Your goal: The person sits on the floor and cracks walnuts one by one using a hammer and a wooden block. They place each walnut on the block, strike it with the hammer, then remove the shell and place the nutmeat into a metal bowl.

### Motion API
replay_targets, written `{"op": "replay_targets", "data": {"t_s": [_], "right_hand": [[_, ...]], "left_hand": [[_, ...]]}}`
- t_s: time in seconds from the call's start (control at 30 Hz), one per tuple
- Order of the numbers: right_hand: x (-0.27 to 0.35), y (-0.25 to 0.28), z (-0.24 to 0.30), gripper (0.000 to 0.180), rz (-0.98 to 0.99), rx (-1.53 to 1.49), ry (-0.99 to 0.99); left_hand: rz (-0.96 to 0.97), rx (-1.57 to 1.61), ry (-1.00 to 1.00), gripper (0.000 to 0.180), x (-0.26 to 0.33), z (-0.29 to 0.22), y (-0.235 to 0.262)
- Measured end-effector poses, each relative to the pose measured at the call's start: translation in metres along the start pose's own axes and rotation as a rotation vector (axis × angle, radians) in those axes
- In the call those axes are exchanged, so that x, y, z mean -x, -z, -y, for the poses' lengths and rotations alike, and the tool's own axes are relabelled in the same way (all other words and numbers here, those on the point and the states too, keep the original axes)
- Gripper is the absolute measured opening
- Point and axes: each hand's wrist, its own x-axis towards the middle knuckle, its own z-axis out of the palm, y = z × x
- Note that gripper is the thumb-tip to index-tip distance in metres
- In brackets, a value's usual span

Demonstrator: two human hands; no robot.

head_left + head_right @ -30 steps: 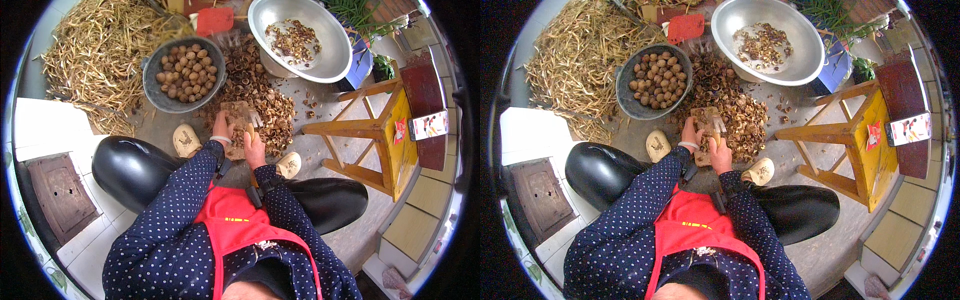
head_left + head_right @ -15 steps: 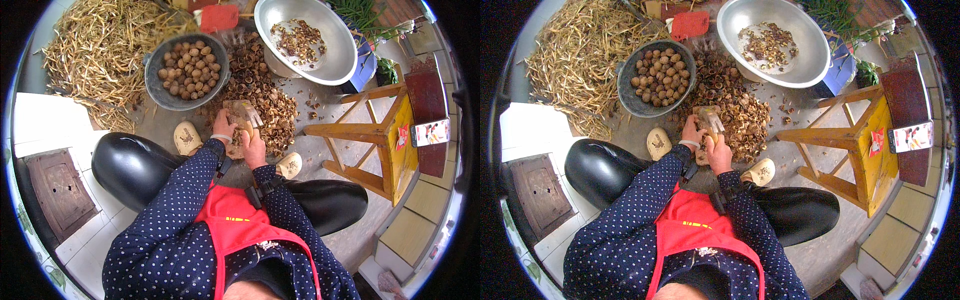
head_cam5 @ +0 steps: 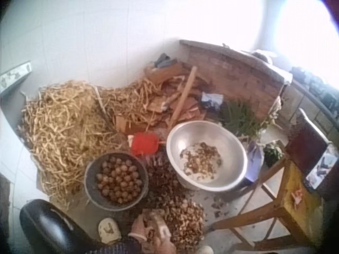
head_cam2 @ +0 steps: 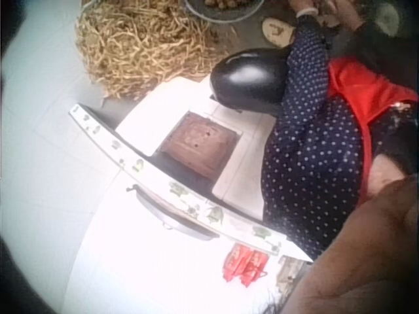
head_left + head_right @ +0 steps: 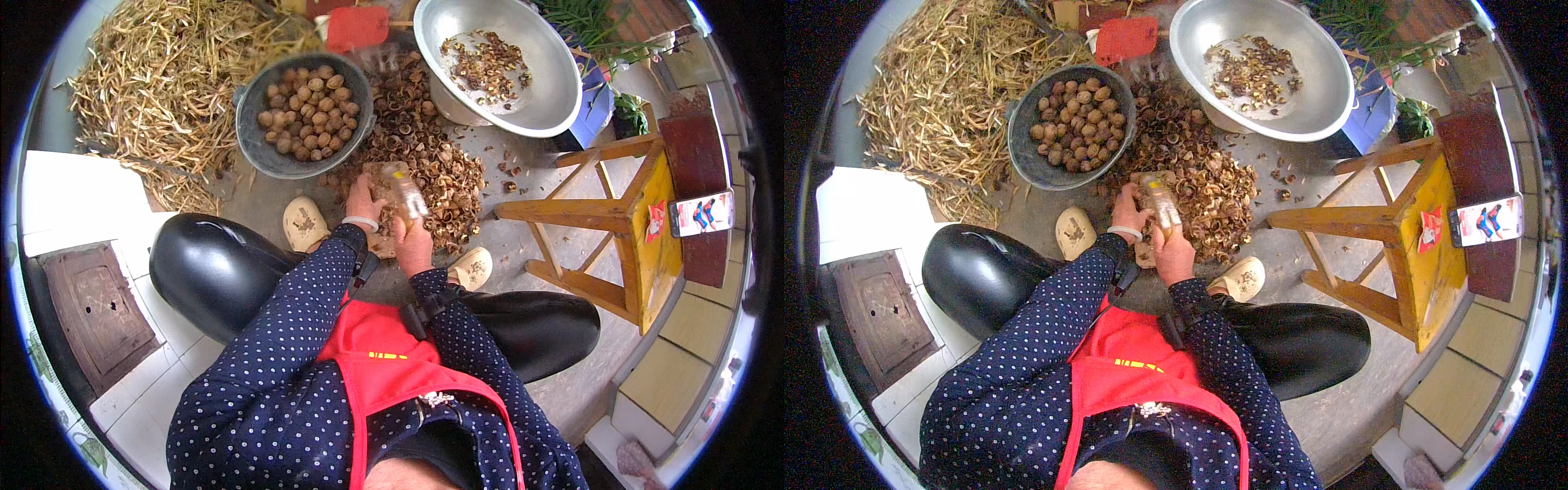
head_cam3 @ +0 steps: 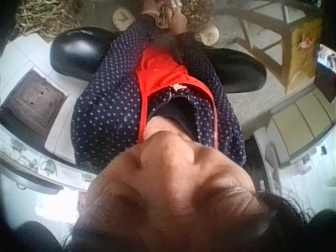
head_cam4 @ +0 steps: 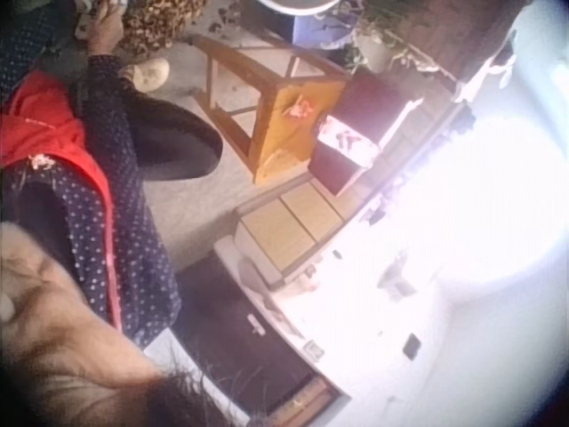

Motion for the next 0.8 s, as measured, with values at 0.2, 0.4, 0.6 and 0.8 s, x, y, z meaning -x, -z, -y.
{"op": "replay_targets", "data": {"t_s": [0.2, 0.4, 0.6, 0.8], "right_hand": [[-0.002, 0.004, -0.001, 0.037, 0.091, 0.099, -0.113], [-0.007, 0.011, 0.006, 0.034, -0.058, -0.055, -0.008], [-0.011, 0.016, 0.005, 0.034, -0.155, -0.2, -0.031], [-0.017, 0.031, 0.009, 0.032, -0.259, -0.339, -0.08]], "left_hand": [[-0.022, -0.066, -0.017, 0.068, 0.003, 0.0, 0.002], [0.008, -0.154, -0.099, 0.063, 0.0, 0.005, -0.003], [0.044, -0.017, -0.095, 0.059, 0.002, -0.003, -0.007], [0.2, 0.03, -0.004, 0.072, -0.001, -0.042, -0.027]]}}
